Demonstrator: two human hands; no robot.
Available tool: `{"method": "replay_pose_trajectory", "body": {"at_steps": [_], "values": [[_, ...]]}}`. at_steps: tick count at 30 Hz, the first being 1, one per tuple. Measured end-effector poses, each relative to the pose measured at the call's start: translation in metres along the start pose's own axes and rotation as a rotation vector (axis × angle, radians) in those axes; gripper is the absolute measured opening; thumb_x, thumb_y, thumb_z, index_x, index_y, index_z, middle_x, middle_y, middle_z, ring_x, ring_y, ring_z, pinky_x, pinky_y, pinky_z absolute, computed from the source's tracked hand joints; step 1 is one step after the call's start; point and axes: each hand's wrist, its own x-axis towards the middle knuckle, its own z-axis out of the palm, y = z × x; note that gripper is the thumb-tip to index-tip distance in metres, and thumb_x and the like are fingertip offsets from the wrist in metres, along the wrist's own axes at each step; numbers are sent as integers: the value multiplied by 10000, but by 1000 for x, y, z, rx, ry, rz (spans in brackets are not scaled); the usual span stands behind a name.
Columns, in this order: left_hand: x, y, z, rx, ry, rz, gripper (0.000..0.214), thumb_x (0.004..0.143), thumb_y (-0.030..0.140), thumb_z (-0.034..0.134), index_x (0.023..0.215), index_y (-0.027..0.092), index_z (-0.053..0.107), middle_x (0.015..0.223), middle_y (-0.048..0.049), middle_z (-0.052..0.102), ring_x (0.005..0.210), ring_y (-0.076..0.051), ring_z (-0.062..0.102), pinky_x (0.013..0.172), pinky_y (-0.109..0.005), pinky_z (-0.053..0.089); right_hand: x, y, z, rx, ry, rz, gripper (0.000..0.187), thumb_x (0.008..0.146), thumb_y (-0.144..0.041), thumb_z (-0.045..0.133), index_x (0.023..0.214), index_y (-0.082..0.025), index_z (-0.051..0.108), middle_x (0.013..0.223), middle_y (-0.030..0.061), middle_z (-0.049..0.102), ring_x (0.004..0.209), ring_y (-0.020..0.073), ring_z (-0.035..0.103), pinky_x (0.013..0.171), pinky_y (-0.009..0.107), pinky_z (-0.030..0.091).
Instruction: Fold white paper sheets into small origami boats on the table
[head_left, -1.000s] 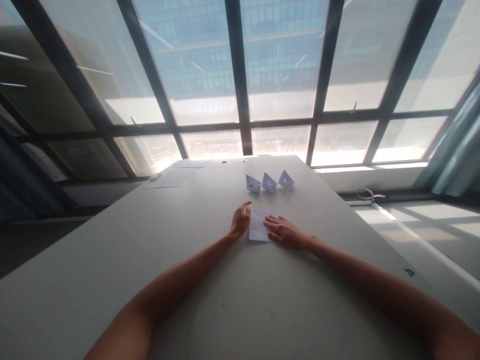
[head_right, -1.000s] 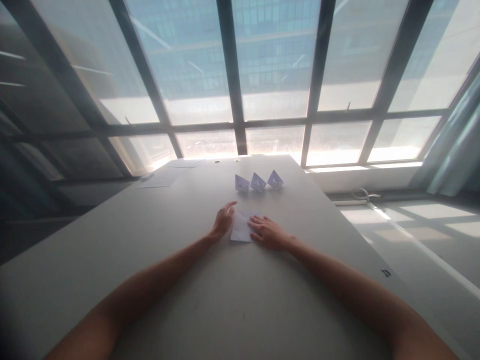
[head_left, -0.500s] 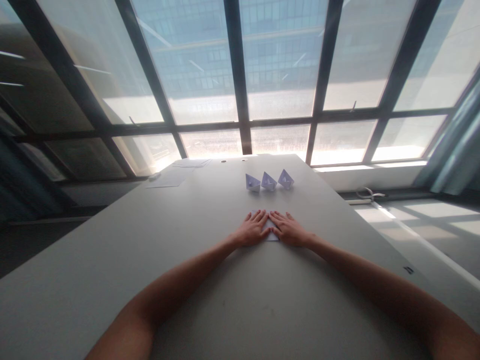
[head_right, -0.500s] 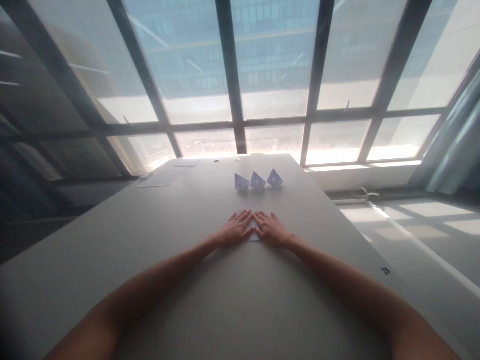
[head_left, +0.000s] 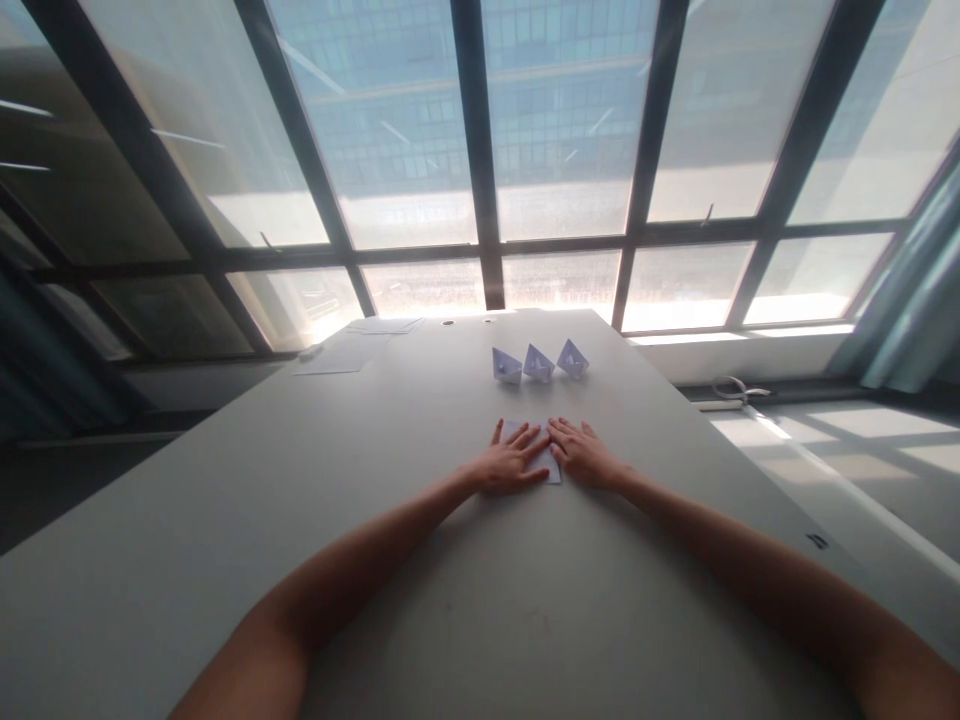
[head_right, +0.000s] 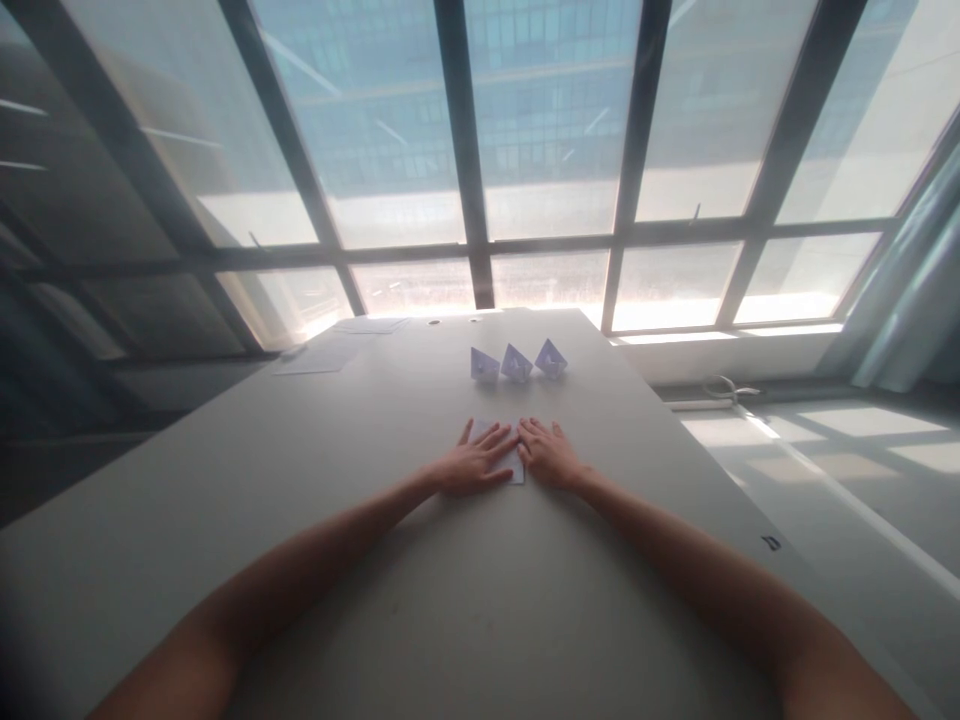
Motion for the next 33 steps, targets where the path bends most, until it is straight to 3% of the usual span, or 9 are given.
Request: {"method": "replay_pose_trajectory", "body": {"at_steps": [4, 8, 11, 17, 21, 28, 30, 33], "values": [[3, -1, 1, -88, 18, 12, 695, 989, 655, 211, 1586, 302, 154, 1647, -45, 142, 1519, -264, 113, 1193, -563, -27, 1, 4, -2, -3, -1, 5, 588, 989, -376, 300, 1538, -167, 337, 1603, 77, 293, 1497, 236, 194, 1200, 527, 71], [10, -5, 7, -134, 103, -107, 579, 1032, 492, 178, 1554, 264, 280, 1605, -39, 307, 1480, -192, 259, 1218, -460, 100, 2, 5, -3, -2, -1, 1, 613, 978, -414, 339, 1539, -168, 333, 1601, 85, 295, 1498, 245, 188, 1196, 543, 64], [12, -4, 11, -71, 124, -107, 627, 1008, 554, 259, 1571, 279, 232, 1629, -38, 240, 1501, -220, 194, 1217, -463, 91, 1, 3, -3, 4, -7, -7, 642, 971, -441, 349, 1544, -154, 319, 1603, 94, 287, 1501, 250, 180, 1196, 546, 66], [8, -2, 10, -54, 83, -145, 705, 964, 706, 193, 1582, 372, 128, 1655, 4, 118, 1520, -317, 38, 1187, -586, 54, -4, 4, -10, -26, -73, -109, 775, 963, -564, 332, 1571, -97, 217, 1626, 145, 176, 1513, 265, 124, 1205, 522, 40], [7, -3, 8, -47, 64, -143, 701, 972, 685, 192, 1586, 355, 116, 1656, 3, 105, 1521, -309, 34, 1190, -578, 50, -7, 10, -17, -26, -149, -191, 887, 937, -696, 289, 1587, -111, 140, 1634, 149, 120, 1516, 284, 78, 1209, 503, -4], [5, -4, 4, -43, 57, -135, 748, 961, 702, 211, 1591, 307, 124, 1653, -31, 119, 1522, -279, 64, 1198, -553, 50, -5, 18, -24, 29, -236, -242, 1009, 857, -785, 402, 1594, -178, 77, 1645, 106, 84, 1515, 309, 51, 1209, 491, -33], [5, -4, 3, -43, 50, -131, 761, 954, 716, 216, 1591, 308, 121, 1654, -33, 115, 1523, -280, 58, 1199, -547, 40, -5, 17, -22, 36, -215, -228, 979, 863, -757, 434, 1593, -187, 119, 1643, 102, 115, 1514, 307, 78, 1211, 493, -12], [4, -4, 3, -40, 44, -119, 767, 953, 722, 211, 1591, 309, 108, 1655, -34, 102, 1522, -292, 46, 1193, -561, 34, -6, 14, -16, 46, -115, -177, 773, 945, -616, 403, 1578, -207, 228, 1629, 87, 211, 1507, 273, 148, 1210, 494, 42]]}}
